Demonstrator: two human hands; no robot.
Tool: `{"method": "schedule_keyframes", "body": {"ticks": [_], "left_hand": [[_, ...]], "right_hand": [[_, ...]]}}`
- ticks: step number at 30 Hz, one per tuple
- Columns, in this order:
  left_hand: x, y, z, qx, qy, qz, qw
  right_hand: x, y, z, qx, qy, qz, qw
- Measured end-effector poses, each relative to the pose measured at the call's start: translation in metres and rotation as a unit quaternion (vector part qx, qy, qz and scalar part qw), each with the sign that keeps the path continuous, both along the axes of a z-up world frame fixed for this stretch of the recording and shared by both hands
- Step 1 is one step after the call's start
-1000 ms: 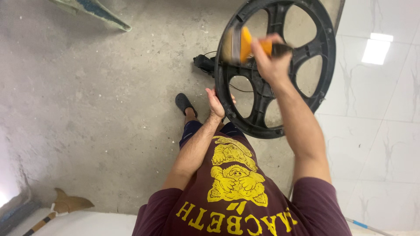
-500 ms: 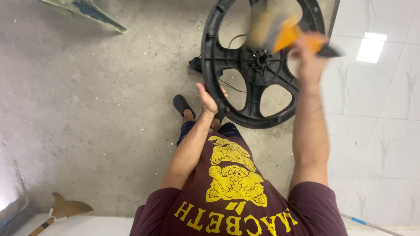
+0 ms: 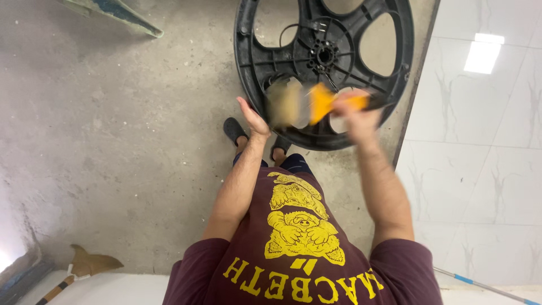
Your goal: The person uses a brush to clean the motor housing and the circular base of a disassembled floor fan. They hold the motor in one hand and brush the exterior and interior surfaces, then rotate the base to brush its underside and rim.
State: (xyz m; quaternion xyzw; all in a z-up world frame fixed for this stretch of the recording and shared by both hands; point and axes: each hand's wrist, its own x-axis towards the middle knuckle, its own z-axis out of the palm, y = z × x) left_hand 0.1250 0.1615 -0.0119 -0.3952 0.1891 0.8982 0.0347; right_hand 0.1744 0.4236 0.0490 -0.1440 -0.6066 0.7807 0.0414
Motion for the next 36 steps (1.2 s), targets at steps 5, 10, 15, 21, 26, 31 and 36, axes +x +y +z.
{"method": "schedule_keyframes", "body": {"ticks": [5,10,15,21,26,31,36], "left_hand": [[-0.009,-0.012,-0.025,-0.209,0.204,-0.151,0.944],[-0.013,-0.017,-0.037,-0.226,0.182,-0.136,0.947],[-0.021,-0.019,-0.030,-0.204,0.182,-0.096,0.957],[-0.014,-0.035,-0.028,-0.189,0.135,-0.085,0.969],[-0.007,-0.052,-0.033,-0.214,0.153,-0.094,0.960],[-0.001,-0.062,-0.034,-0.194,0.129,-0.102,0.967],[0.021,-0.073,-0.042,-0.182,0.143,-0.133,0.964]], "right_hand": [[0.023,0.044,0.031,0.372,0.040,0.231,0.898],[0.043,0.126,0.050,0.598,-0.154,0.063,0.784],[0.069,0.129,0.000,0.117,0.009,0.044,0.992],[0.041,0.178,-0.001,0.537,0.034,-0.069,0.840],[0.039,0.140,0.001,0.376,0.067,-0.012,0.924],[0.038,0.153,-0.033,0.287,-0.043,0.196,0.937],[0.016,0.250,-0.059,0.639,0.033,-0.137,0.757]]}}
